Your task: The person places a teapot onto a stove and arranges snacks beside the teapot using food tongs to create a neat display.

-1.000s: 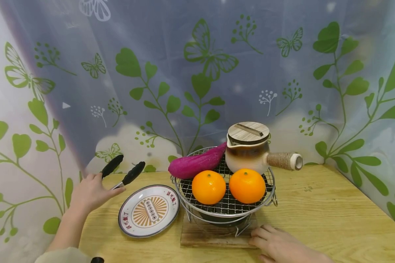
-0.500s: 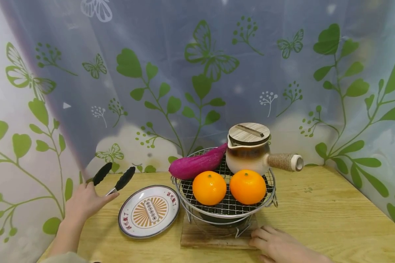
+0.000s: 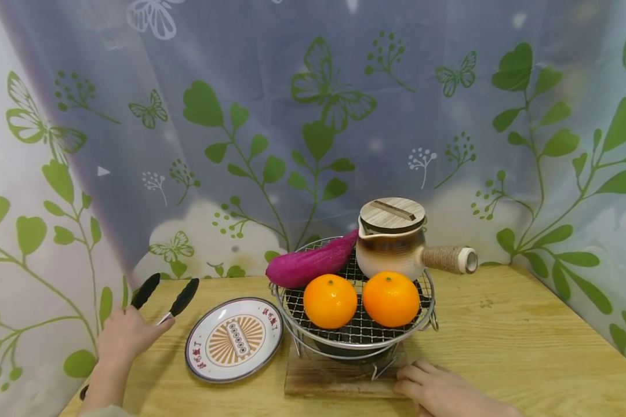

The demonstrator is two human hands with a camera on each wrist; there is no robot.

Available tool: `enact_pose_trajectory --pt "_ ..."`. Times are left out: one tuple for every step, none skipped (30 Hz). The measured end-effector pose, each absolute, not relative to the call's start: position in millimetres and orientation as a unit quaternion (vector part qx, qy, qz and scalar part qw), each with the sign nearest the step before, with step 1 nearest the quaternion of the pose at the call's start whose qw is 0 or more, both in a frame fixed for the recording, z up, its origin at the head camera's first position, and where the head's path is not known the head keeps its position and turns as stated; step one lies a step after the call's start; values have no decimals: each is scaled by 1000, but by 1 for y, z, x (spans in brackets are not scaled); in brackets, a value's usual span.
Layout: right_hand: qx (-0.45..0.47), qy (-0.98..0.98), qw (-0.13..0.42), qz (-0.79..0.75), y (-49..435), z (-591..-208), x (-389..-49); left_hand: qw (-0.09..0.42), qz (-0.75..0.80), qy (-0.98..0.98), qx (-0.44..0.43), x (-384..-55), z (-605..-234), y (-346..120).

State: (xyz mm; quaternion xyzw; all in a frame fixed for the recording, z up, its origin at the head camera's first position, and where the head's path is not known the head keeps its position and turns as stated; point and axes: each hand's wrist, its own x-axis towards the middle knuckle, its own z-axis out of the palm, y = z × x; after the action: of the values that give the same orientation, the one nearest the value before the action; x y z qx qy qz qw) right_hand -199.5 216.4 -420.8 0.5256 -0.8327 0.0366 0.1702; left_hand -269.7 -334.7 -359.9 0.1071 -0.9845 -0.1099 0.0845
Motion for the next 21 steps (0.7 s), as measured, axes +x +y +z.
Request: enact_pose_trajectory --pt "525 -834 167 38 216 -421 -200 80 -110 -984 112 -269 -361 -336" --pt "524 -835 164 38 217 -421 -200 76 -110 -984 116 -269 -362 -337" --pt "523 -836 161 39 217 -421 -200 73 -110 -984 120 -269 -363 -338" --pt "524 -836 160 38 217 -421 -200 69 -109 -984 123 -269 -365 -338" --pt "524 -836 160 37 217 -421 -201 66 -109 -984 125 -269 -366 -339" --pt "524 -836 159 37 217 -421 -201 66 -109 -984 128 -269 -367 -339" --pt "525 -835 161 36 217 -421 -201 61 -112 -983 129 -270 -368 -339" --pt "525 -835 159 37 217 -421 -201 59 -115 -983 130 -270 -370 -339" --pt "525 -835 162 37 217 -422 -201 56 -119 -983 128 -271 -371 -338" --pt "524 -835 162 37 217 -422 -201 54 -122 -983 129 -272 -373 -338" --pt "524 -836 161 38 217 -422 -202 52 -126 -982 130 -273 -375 -337" --pt "524 -836 161 39 217 -421 -202 50 -129 -982 130 -274 -376 -336" --pt "524 -835 162 39 217 -421 -202 48 -130 -982 130 -275 -377 -336" --pt "524 -835 163 39 217 -421 -202 49 -129 -982 131 -277 -378 -335" --pt "524 -835 164 38 217 -421 -202 50 -128 -982 133 -277 -380 -334" --pt "525 -835 162 38 217 -420 -202 50 -126 -981 136 -278 -381 -334" --pt "526 -834 165 35 216 -420 -202 49 -126 -981 138 -278 -382 -333" --pt "527 -833 167 34 216 -420 -202 47 -127 -981 139 -279 -383 -333" --pt "528 -832 168 33 216 -420 -202 46 -128 -981 141 -279 -385 -332" --pt "528 -831 169 32 216 -420 -202 45 -130 -980 144 -279 -387 -332" --pt "529 -831 170 31 216 -420 -202 43 -131 -980 144 -279 -389 -332"
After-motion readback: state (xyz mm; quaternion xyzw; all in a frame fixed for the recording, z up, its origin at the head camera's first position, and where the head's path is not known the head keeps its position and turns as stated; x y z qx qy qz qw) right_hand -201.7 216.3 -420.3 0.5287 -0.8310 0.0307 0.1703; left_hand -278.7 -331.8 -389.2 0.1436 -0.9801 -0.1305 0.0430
